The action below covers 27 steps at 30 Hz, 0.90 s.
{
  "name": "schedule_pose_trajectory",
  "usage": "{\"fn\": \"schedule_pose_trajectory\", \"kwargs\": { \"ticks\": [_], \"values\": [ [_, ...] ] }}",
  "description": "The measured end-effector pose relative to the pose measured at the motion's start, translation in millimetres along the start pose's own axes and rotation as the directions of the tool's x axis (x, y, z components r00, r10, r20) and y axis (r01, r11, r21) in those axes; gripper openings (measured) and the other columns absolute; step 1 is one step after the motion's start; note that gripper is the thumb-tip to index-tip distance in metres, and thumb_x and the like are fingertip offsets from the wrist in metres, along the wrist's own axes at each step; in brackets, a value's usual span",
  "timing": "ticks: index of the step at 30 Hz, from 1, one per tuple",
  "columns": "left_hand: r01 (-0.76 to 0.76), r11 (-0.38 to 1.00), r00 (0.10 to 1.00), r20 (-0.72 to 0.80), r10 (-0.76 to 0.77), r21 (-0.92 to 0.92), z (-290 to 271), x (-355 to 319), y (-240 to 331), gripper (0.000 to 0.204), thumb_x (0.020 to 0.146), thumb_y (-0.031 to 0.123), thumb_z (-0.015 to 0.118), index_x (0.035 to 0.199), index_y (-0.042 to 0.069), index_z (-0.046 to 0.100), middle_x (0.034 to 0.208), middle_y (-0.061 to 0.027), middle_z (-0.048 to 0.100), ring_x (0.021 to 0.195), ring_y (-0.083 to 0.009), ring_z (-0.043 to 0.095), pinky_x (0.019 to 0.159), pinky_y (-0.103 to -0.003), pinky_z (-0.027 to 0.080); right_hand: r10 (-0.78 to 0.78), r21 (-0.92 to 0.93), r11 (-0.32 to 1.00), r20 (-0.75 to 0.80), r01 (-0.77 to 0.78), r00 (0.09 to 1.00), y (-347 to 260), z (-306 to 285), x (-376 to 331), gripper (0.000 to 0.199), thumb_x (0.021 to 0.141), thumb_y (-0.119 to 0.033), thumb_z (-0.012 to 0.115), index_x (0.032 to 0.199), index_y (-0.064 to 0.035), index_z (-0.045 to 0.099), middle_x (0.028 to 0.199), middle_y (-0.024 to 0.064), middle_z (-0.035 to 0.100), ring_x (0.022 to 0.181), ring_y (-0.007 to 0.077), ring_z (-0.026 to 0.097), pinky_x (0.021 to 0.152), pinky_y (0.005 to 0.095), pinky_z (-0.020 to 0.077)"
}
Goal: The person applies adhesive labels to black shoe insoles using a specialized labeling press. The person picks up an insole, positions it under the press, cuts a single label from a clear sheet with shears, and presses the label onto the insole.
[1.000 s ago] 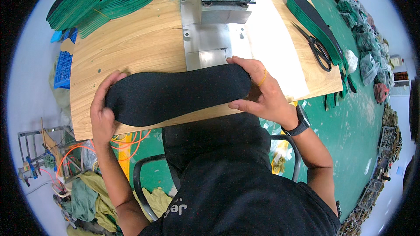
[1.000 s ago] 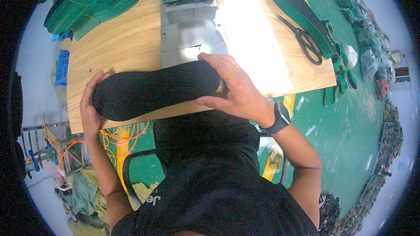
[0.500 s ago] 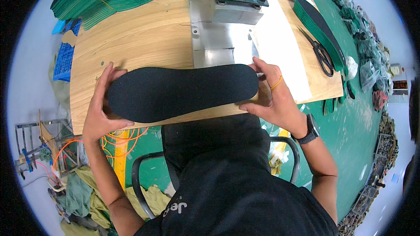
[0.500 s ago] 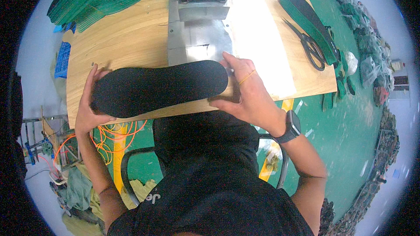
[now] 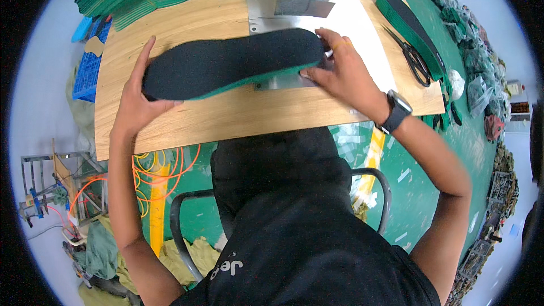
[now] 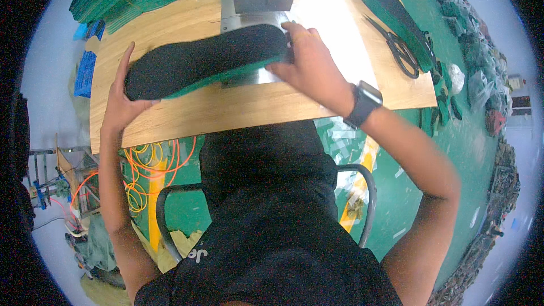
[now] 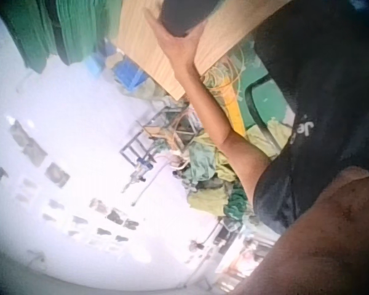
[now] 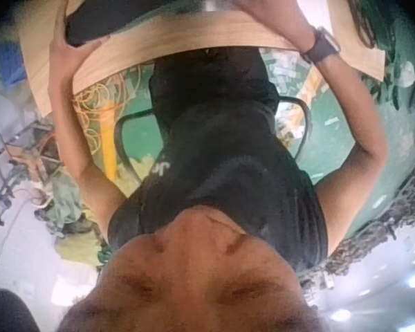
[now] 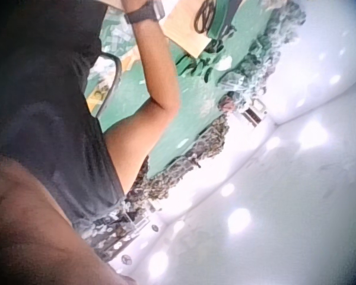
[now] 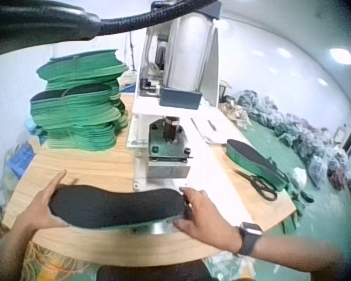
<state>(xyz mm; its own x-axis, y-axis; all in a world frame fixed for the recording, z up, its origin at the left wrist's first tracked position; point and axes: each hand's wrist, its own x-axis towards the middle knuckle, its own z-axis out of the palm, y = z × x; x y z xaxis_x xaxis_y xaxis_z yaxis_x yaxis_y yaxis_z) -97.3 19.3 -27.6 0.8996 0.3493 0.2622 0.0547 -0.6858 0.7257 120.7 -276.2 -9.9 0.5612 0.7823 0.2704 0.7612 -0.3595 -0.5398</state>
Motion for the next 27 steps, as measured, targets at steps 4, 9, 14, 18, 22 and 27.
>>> {"fn": "schedule_pose_trajectory", "kwargs": {
  "ticks": [4,9,14,18,22,27],
  "values": [
    [-0.009,1.000,0.999,0.043,0.009,-0.009,0,19,-4,0.110,0.048,0.010,0.083,0.145,0.015,0.031,0.131,-0.0140,0.051,0.116,-0.0266,0.052,0.100,-0.035,0.039,-0.057,0.022,0.998,-0.085,0.059,0.995,16,10,7,0.063,0.069,-0.015,0.075,0.120,0.0100,0.048,0.095,0.0244,0.061,0.095,0.0382,0.055,0.083,0.0415,0.0460],
    [0.049,0.997,0.999,0.001,-0.049,-0.061,3,33,-18,0.105,0.051,0.012,0.083,0.144,0.018,0.034,0.131,-0.0144,0.051,0.117,-0.0240,0.051,0.099,-0.033,0.039,0.004,0.055,0.998,-0.124,0.003,0.992,21,17,23,0.055,0.068,-0.017,0.076,0.110,0.0084,0.053,0.088,0.0220,0.061,0.089,0.0373,0.056,0.079,0.0411,0.0468],
    [0.072,0.985,0.997,0.022,-0.070,-0.157,9,42,-18,0.097,0.060,0.006,0.080,0.144,0.020,0.034,0.131,-0.0140,0.049,0.118,-0.0215,0.049,0.095,-0.033,0.042,0.020,0.066,0.998,-0.146,-0.010,0.989,35,20,29,0.048,0.067,-0.019,0.078,0.100,0.0067,0.055,0.086,0.0224,0.060,0.088,0.0384,0.056,0.077,0.0421,0.0469],
    [-0.076,0.997,0.995,-0.060,0.075,-0.024,11,48,-27,0.095,0.063,0.005,0.079,0.145,0.020,0.033,0.133,-0.0131,0.048,0.103,-0.0155,0.055,0.087,-0.028,0.047,0.013,0.030,0.999,-0.146,-0.009,0.989,38,20,38,0.045,0.067,-0.019,0.078,0.096,0.0059,0.055,0.085,0.0230,0.061,0.087,0.0394,0.056,0.077,0.0428,0.0472],
    [-0.133,0.991,0.989,-0.072,0.130,-0.030,14,53,-35,0.095,0.064,0.007,0.080,0.145,0.020,0.032,0.135,-0.0112,0.047,0.085,-0.0082,0.058,0.074,-0.022,0.049,-0.018,-0.021,1.000,-0.154,0.015,0.988,39,22,38,0.044,0.068,-0.019,0.077,0.096,0.0062,0.054,0.084,0.0229,0.061,0.086,0.0400,0.057,0.075,0.0430,0.0482],
    [-0.034,0.997,0.998,-0.063,0.029,-0.067,14,49,-29,0.096,0.064,0.009,0.080,0.146,0.020,0.031,0.132,-0.0093,0.049,0.071,-0.0057,0.050,0.063,-0.020,0.044,-0.047,-0.061,0.997,-0.155,0.037,0.987,37,22,34,0.041,0.072,-0.020,0.076,0.097,0.0038,0.054,0.081,0.0176,0.060,0.075,0.0302,0.059,0.069,0.0361,0.0489]
  ]
}}
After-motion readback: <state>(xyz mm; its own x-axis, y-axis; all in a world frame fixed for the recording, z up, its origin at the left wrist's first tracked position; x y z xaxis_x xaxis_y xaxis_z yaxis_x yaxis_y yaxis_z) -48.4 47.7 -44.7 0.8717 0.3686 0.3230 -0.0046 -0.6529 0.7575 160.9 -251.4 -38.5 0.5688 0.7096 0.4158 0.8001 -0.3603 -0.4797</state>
